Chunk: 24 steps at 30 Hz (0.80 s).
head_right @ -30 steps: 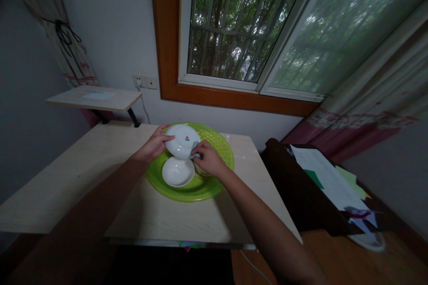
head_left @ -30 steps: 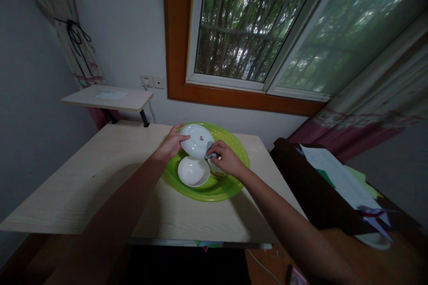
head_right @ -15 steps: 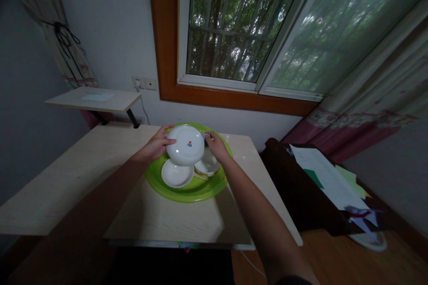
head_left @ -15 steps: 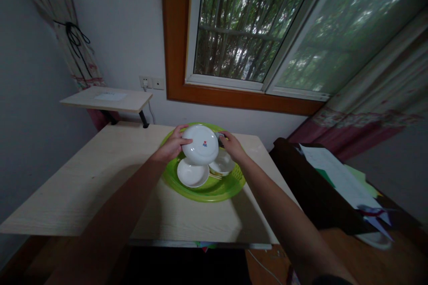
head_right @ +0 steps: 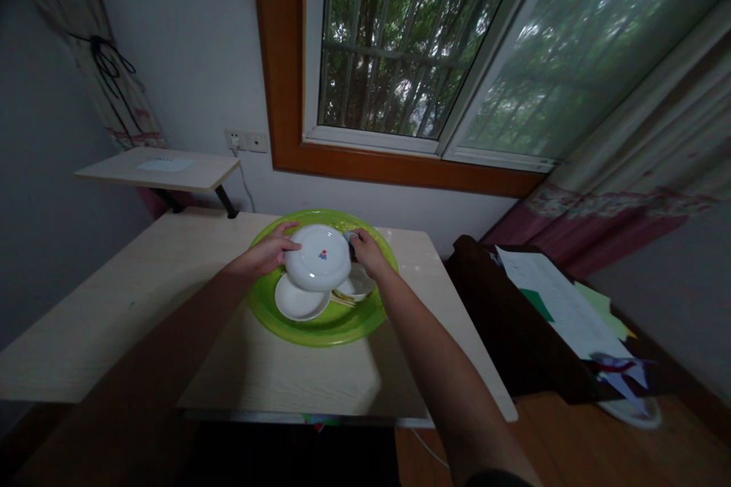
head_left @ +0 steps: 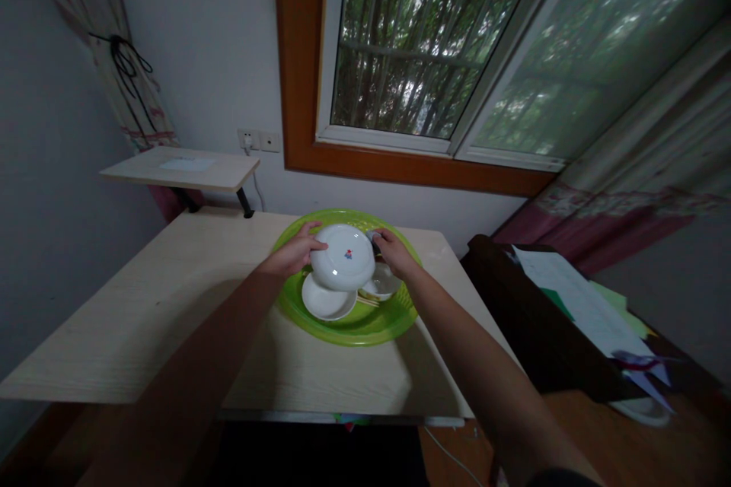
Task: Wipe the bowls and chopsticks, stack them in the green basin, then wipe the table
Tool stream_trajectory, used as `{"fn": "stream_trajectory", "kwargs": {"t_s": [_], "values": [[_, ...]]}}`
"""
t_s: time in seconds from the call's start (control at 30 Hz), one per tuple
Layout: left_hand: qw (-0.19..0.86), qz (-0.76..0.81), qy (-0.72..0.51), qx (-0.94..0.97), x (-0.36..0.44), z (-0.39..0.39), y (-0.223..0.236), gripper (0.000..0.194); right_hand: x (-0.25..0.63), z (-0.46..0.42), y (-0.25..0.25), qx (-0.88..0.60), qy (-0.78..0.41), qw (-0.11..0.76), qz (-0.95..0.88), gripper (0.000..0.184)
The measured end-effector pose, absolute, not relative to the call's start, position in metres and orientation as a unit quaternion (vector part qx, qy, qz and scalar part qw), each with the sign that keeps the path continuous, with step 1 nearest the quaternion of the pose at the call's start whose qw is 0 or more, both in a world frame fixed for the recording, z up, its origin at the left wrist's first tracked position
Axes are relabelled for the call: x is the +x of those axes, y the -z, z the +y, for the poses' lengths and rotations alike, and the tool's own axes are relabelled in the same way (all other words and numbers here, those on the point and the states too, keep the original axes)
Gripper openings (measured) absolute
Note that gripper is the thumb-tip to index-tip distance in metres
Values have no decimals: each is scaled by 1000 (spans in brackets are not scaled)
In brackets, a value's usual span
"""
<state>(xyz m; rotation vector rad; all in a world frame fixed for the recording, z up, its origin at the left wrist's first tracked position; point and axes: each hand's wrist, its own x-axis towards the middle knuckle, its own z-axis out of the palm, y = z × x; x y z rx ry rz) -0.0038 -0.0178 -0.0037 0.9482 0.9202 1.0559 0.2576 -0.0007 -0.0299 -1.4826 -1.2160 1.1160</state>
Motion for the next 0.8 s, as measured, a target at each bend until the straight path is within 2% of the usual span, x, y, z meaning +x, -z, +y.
{"fn": "stream_trajectory", "kwargs": {"t_s": [0.23, 0.47, 0.8], "values": [[607, 457, -451, 468, -6, -8, 20, 81, 254, -3, 26, -559, -453, 477, -504, 27], [580, 415, -452, 535, -6, 4, 33, 59, 252, -8, 18, -502, -462, 538, -495, 43], [562, 421, -491, 516, -7, 2, 30, 50, 253, -16, 10, -448, -496, 559, -491, 40]]}}
